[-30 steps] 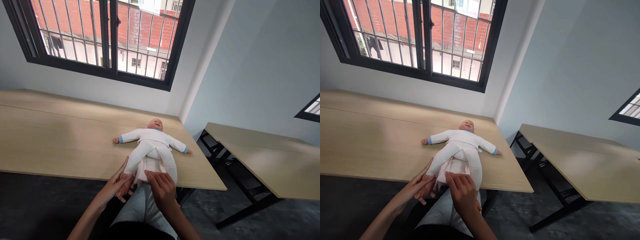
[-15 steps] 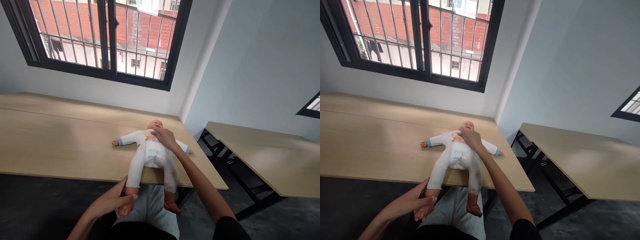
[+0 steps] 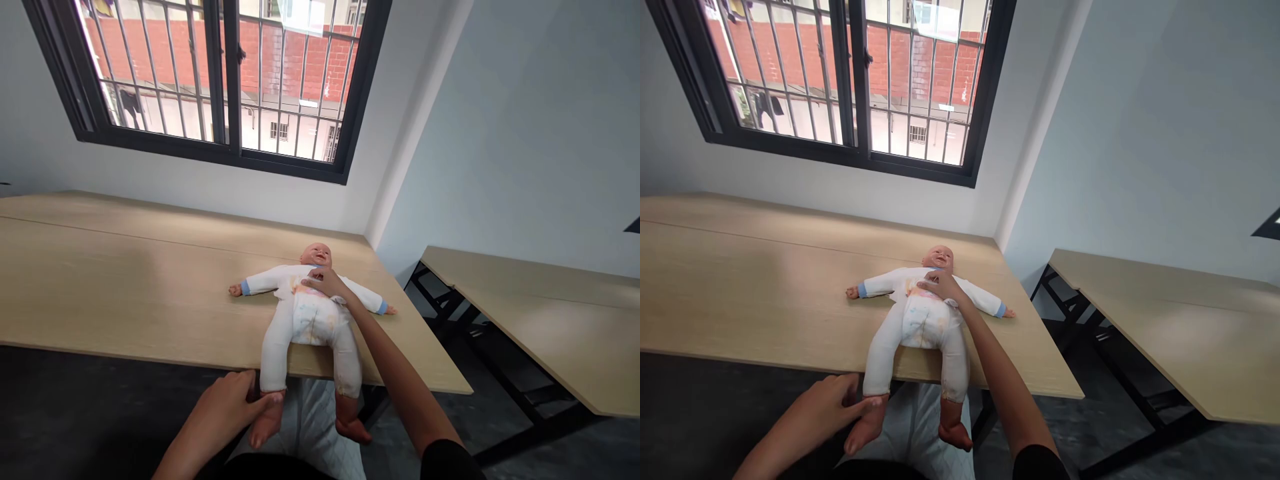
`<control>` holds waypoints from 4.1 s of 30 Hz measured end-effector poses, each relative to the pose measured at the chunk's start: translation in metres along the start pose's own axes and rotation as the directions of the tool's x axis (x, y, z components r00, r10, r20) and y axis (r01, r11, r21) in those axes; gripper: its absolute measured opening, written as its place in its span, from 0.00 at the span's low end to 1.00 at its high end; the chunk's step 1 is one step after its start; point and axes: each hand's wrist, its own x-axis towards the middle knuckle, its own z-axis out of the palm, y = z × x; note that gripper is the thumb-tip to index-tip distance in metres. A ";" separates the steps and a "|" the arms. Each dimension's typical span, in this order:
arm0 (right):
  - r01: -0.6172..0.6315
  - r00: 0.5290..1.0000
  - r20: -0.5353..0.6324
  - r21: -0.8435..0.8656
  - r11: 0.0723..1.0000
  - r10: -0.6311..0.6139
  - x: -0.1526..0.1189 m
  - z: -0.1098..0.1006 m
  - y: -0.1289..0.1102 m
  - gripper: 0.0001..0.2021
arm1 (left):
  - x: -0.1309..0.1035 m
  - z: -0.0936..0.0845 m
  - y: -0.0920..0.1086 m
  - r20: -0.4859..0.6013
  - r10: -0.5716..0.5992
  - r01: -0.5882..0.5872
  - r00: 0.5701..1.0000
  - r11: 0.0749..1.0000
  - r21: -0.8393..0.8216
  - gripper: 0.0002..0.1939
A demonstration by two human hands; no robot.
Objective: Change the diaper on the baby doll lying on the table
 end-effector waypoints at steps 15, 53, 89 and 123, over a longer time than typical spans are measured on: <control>-0.058 0.683 -0.686 0.291 0.955 0.251 -0.049 -0.037 -0.023 0.22 | 0.146 0.066 0.096 0.376 0.716 -0.782 0.588 0.385 0.489 0.23; -0.224 0.682 -0.533 0.499 0.837 0.500 -0.066 0.029 0.023 0.20 | 0.182 -0.004 0.042 -0.292 0.338 -0.433 0.895 0.815 -0.386 0.14; -0.295 0.817 -0.512 0.024 0.955 0.265 -0.138 0.021 0.047 0.07 | 0.164 0.044 0.083 0.285 0.465 -0.510 0.838 0.484 0.711 0.28; -0.128 0.889 -0.401 0.245 0.961 0.221 -0.114 0.033 -0.041 0.19 | 0.168 0.037 0.059 0.107 0.587 -0.555 0.803 0.668 0.496 0.22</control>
